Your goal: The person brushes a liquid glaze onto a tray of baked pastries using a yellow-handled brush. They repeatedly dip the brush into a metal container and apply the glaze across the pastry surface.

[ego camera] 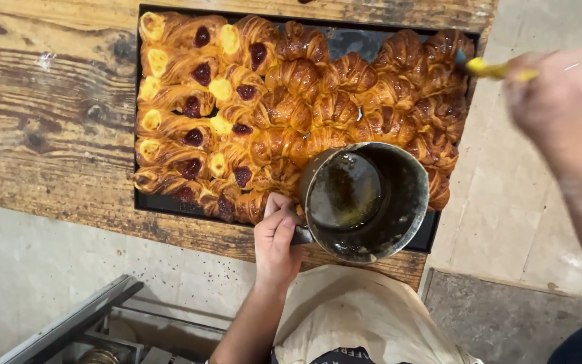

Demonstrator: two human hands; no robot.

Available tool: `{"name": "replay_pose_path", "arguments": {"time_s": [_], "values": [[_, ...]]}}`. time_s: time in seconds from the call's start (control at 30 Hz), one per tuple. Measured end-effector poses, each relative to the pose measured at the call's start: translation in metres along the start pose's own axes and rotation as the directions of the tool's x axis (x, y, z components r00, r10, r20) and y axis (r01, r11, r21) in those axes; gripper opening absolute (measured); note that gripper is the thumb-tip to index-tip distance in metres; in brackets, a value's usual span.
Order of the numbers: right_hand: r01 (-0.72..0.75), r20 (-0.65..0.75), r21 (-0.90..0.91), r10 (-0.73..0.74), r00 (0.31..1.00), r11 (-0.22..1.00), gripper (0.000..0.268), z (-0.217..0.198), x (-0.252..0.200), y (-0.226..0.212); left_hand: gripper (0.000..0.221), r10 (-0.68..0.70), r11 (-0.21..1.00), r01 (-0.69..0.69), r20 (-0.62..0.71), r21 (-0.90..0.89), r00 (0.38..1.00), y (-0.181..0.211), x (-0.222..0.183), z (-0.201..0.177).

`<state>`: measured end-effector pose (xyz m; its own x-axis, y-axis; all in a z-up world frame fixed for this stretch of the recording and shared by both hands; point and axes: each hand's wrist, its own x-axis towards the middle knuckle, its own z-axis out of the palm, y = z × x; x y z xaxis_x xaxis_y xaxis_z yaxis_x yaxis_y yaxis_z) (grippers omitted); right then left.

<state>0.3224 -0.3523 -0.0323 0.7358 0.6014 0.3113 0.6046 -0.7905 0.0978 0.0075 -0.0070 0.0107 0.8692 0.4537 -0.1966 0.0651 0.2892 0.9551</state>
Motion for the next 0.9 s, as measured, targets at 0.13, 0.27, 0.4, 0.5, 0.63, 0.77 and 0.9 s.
{"name": "replay_pose_path", "arguments": {"time_s": [0.13, 0.27, 0.4, 0.5, 0.63, 0.77, 0.9], "values": [[0.072, 0.116, -0.130, -0.057, 0.992, 0.989, 0.054, 0.035, -0.025, 0.004, 0.046, 0.017, 1.000, -0.017, -0.002, -0.016, 1.000, -0.001, -0.003, -0.002], [-0.025, -0.066, 0.105, 0.032, 0.997, 0.994, 0.011, 0.035, -0.033, 0.049, 0.045, 0.007, 0.995, -0.008, -0.012, -0.101, 1.000, -0.004, -0.006, -0.004], [0.051, 0.011, -0.243, -0.049, 0.999, 0.969, 0.017, 0.014, -0.006, 0.005, 0.047, 0.008, 0.997, -0.009, -0.013, -0.076, 1.000, -0.005, -0.007, -0.003], [0.178, 0.005, -0.182, -0.180, 0.984, 0.967, 0.039, 0.004, 0.004, -0.030, 0.049, 0.008, 0.996, -0.010, -0.020, -0.089, 1.000, -0.006, -0.006, -0.002], [-0.427, 0.488, 0.274, 0.258, 0.834, 0.862, 0.027, -0.048, 0.012, -0.047, 0.042, 0.027, 0.988, -0.029, -0.016, -0.152, 1.000, -0.005, -0.007, -0.003], [0.073, -0.338, 0.559, 0.146, 0.930, 0.826, 0.037, -0.063, -0.058, -0.019, 0.042, 0.037, 0.984, -0.041, -0.029, -0.173, 0.999, -0.008, -0.008, -0.005], [-0.165, -0.250, 0.303, 0.246, 0.937, 0.939, 0.029, -0.114, -0.132, -0.066, 0.035, 0.038, 0.984, -0.043, -0.032, -0.174, 0.999, -0.025, -0.011, -0.006]]}}
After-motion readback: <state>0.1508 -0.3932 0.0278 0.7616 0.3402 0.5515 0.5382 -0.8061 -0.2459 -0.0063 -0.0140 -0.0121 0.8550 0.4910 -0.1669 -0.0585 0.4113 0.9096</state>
